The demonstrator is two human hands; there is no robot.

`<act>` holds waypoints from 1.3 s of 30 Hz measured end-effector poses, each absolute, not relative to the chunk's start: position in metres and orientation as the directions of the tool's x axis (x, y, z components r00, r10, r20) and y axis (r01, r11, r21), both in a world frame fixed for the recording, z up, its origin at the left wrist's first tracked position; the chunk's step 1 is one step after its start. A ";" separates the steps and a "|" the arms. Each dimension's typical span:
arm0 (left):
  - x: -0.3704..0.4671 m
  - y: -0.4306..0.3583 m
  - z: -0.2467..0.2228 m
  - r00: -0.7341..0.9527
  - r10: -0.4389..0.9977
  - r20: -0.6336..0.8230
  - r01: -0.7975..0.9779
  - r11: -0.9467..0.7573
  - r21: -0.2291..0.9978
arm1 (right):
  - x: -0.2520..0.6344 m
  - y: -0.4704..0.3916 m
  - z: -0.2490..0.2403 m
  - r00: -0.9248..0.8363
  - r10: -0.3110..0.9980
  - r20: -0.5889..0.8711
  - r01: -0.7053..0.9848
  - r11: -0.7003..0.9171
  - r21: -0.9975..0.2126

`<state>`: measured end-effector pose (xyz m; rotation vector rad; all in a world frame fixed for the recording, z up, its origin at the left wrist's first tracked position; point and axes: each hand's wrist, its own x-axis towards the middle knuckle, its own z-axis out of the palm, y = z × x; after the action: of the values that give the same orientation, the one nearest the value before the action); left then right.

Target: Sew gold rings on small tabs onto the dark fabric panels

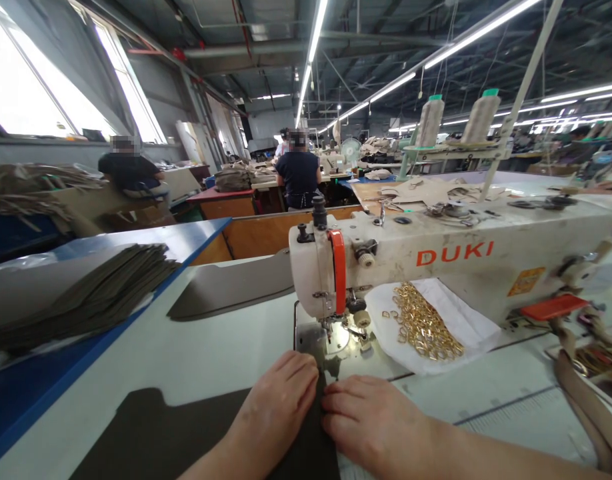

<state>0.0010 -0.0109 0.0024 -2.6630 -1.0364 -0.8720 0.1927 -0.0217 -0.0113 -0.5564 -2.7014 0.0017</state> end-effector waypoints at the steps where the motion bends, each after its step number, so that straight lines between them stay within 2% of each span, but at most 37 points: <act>1: 0.001 -0.011 0.003 0.593 0.566 0.573 0.659 -0.750 0.059 | 0.192 -0.022 -0.011 -0.848 0.382 0.368 0.380 0.921 -0.081; 39: 0.003 -0.009 0.003 0.565 0.584 0.583 0.665 -0.740 0.097 | 0.194 -0.024 -0.006 -0.839 0.400 0.369 0.387 0.915 -0.111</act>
<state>0.0033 -0.0092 0.0026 -2.6585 -1.0669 -0.9157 0.1944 -0.0238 -0.0057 -0.5745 -2.6865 0.0452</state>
